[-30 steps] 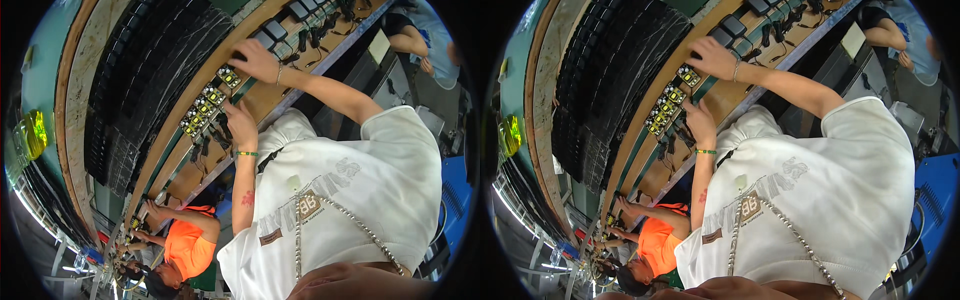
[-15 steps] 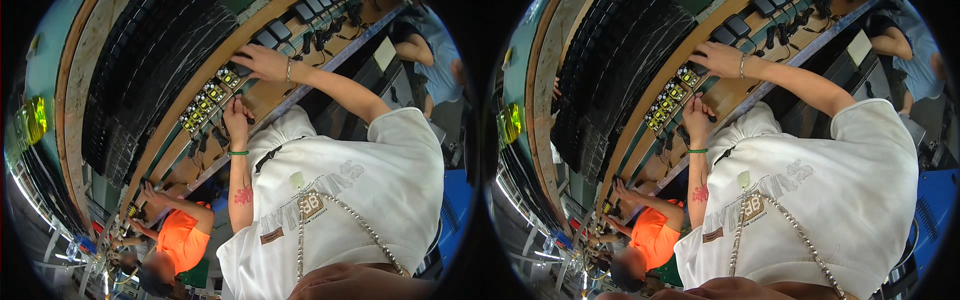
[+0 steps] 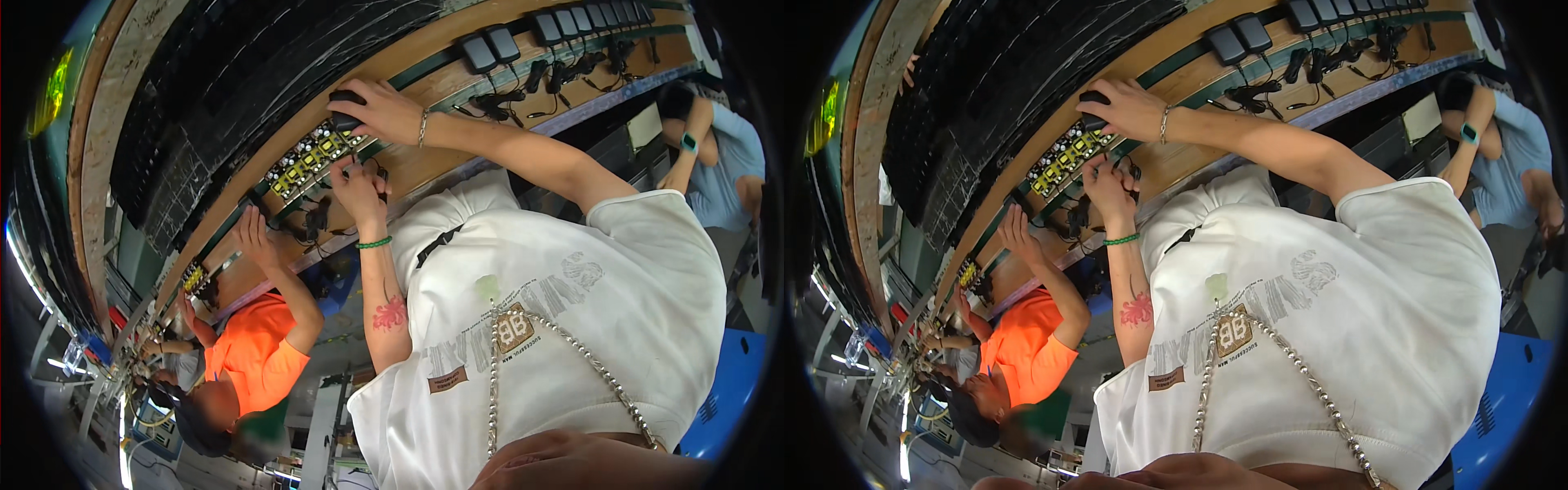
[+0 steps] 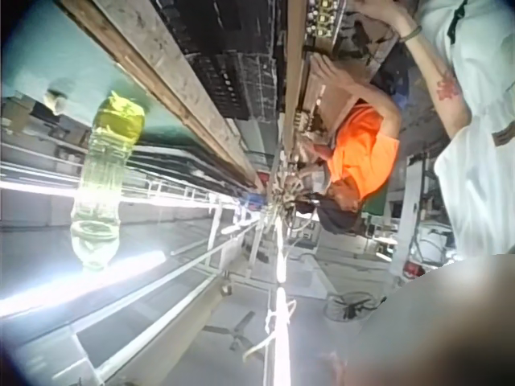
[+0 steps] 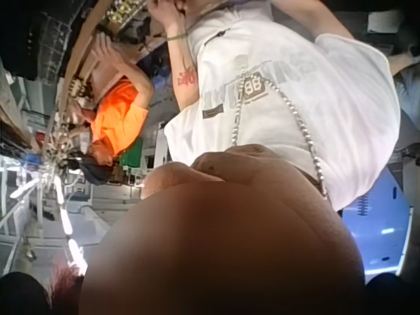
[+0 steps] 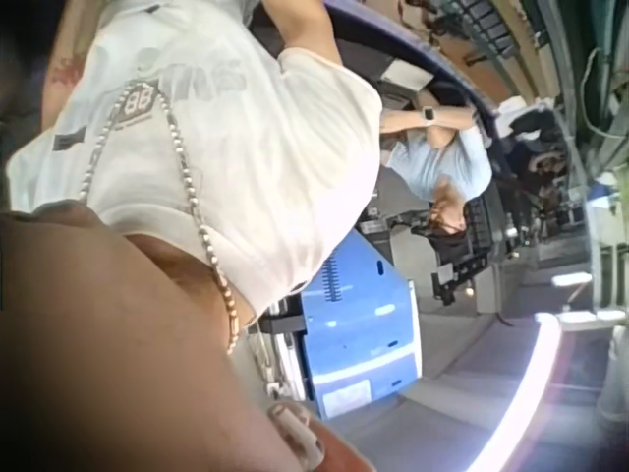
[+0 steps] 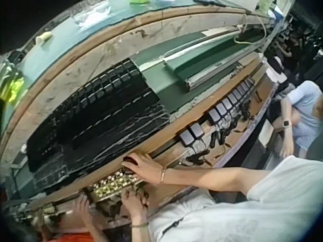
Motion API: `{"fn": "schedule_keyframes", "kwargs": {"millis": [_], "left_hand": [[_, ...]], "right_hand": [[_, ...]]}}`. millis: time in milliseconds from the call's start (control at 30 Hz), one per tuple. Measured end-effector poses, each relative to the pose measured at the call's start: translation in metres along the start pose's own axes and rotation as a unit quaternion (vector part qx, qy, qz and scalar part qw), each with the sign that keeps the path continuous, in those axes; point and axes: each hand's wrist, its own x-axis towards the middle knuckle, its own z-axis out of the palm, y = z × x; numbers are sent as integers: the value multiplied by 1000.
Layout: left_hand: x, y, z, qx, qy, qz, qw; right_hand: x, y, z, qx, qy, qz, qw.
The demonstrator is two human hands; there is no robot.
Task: Assembling small electronic modules and circuit boards on a manual production line.
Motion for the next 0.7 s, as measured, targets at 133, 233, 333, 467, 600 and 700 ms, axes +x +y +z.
{"fn": "schedule_keyframes", "kwargs": {"millis": [133,233,333,467,600,700], "left_hand": [[10,-4,-3,-32,-29,-19,999],[10,-11,-10,-57,-65,-45,995],[7,-18,-17,-107,-129,-85,982],[8,-32,-12,-137,-133,-95,977],[7,-44,-10,-138,-154,-77,975],[4,-48,-8,-130,-172,-56,975]], "right_hand": [[16,-5,-15,12,-11,-46,999],[15,4,-8,52,-22,-62,996],[15,20,2,170,-36,-84,981],[8,25,7,192,-47,-76,977],[-1,28,3,195,-32,-77,977],[-7,28,0,193,-14,-80,978]]}}
